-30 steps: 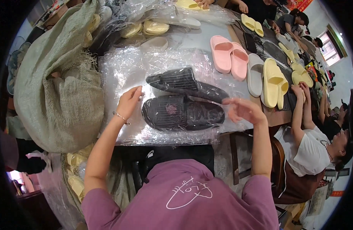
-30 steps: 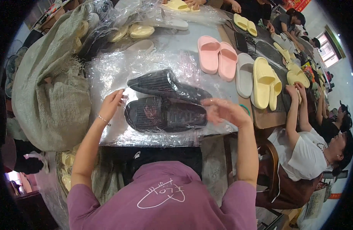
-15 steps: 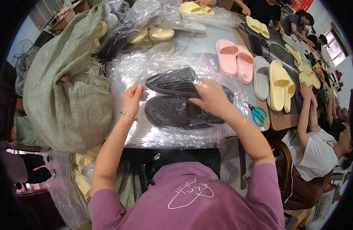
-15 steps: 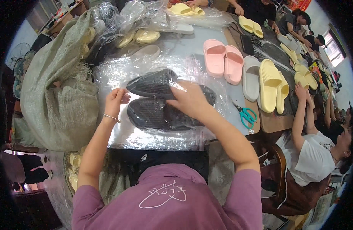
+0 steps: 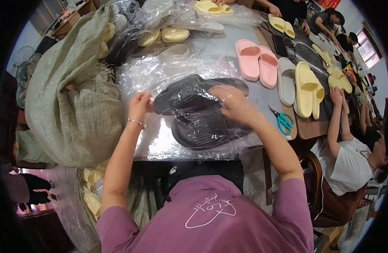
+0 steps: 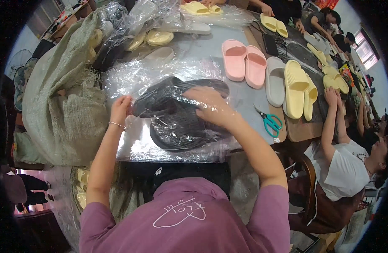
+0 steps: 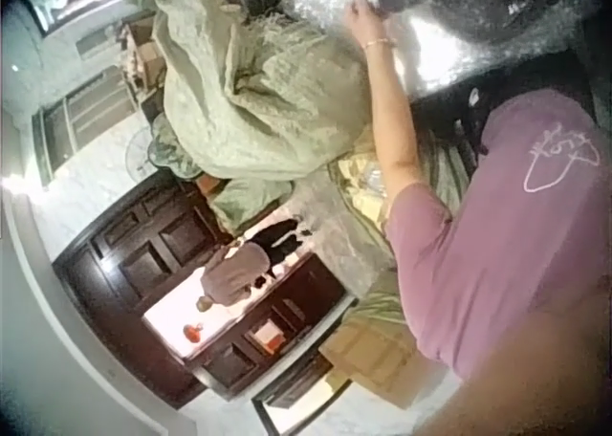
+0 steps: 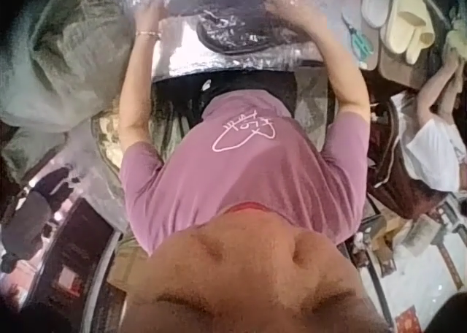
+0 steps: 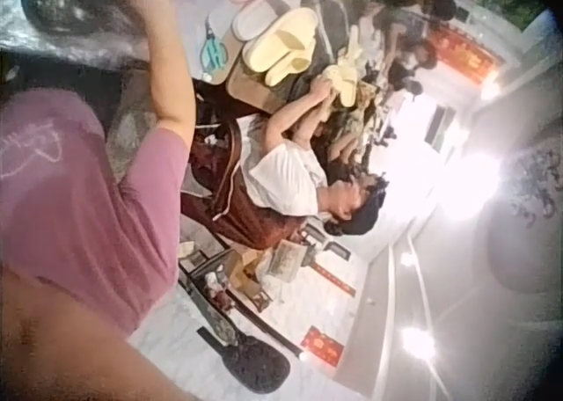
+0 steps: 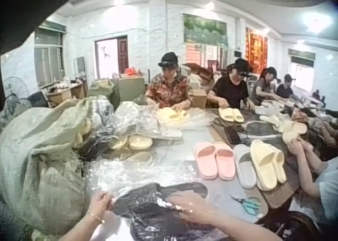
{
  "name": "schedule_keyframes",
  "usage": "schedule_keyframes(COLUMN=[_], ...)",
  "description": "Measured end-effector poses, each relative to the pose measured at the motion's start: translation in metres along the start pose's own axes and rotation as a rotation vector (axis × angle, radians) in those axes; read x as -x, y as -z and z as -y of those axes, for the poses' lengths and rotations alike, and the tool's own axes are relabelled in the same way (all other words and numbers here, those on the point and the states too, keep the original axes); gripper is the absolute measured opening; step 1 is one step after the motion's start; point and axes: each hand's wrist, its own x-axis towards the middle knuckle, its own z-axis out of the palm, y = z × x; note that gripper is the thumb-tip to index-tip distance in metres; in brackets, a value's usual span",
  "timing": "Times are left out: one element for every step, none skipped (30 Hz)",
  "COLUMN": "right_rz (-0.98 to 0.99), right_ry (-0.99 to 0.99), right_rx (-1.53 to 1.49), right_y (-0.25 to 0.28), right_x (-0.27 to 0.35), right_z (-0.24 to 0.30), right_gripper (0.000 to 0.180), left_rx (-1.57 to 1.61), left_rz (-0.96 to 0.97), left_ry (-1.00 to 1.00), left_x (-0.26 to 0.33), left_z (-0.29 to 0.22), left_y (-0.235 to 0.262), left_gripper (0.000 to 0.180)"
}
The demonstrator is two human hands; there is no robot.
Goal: Sorting, inspecting, and packaging various colored plastic slippers from a large sack into individual clear bags.
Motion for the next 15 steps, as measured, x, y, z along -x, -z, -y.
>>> schedule_keyframes(right_rz=[-0.001, -0.008, -0.043, -0.075, -0.049, -0.057, -0.144, -0.261, -0.332, -0.548, -0.663, -0.684, -0.71, -0.988, -1.257], right_ry=[-0.03, -0.042, -0.071, -0.099, -0.176, -0.242, -0.352, -0.5, -0.62, -0.59, -0.605, -0.619, -0.634, -0.785, -0.91], right_rx=[-0.043, -0.014, 0.023, 0.052, 0.052, 0.115, 0.035, 0.103, 0.242, 0.18, 0.092, 0.071, 0.06, -0.392, -0.849], right_y=[0.004, 0.014, 0.029, 0.042, 0.059, 0.077, 0.087, 0.097, 0.112, 0.119, 0.134, 0.139, 0.148, 0.16, 0.178], right_x=[0.002, 0.005, 0.014, 0.025, 0.035, 0.05, 0.073, 0.101, 0.121, 0.14, 0.167, 0.158, 0.149, 0.186, 0.223], right_z=[-0.001, -0.003, -0.002, -0.002, -0.006, -0.007, -0.021, -0.038, -0.044, -0.053, -0.065, -0.048, -0.027, -0.057, -0.079], right_gripper=[0.052, 0.05, 0.05, 0.05, 0.051, 0.05, 0.049, 0.048, 0.051, 0.051, 0.052, 0.051, 0.05, 0.053, 0.056], left_rx=[0.001, 0.035, 0.072, 0.051, 0.054, 0.039, 0.027, 0.027, 0.034, 0.01, -0.013, -0.011, -0.038, -0.065, -0.053], left_rz=[-0.009, -0.042, -0.077, -0.149, -0.163, -0.217, -0.262, -0.25, -0.247, -0.242, -0.236, -0.244, -0.247, -0.253, -0.231], left_ry=[-0.005, -0.08, -0.152, -0.143, -0.143, -0.107, -0.072, -0.075, -0.073, -0.11, -0.147, -0.144, -0.14, -0.137, -0.139], left_x=[-0.003, -0.009, -0.012, -0.011, -0.012, -0.013, -0.015, -0.013, -0.013, -0.013, -0.014, -0.015, -0.018, -0.019, -0.018], left_z=[-0.001, -0.001, -0.001, -0.007, -0.008, -0.009, -0.009, -0.01, -0.008, -0.006, -0.004, 0.003, 0.009, 0.015, 0.015], left_y=[0.008, 0.021, 0.031, 0.038, 0.047, 0.056, 0.059, 0.055, 0.054, 0.052, 0.049, 0.056, 0.064, 0.07, 0.063], left_gripper=[0.022, 0.022, 0.021, 0.019, 0.019, 0.019, 0.019, 0.022, 0.022, 0.022, 0.022, 0.022, 0.02, 0.023, 0.023])
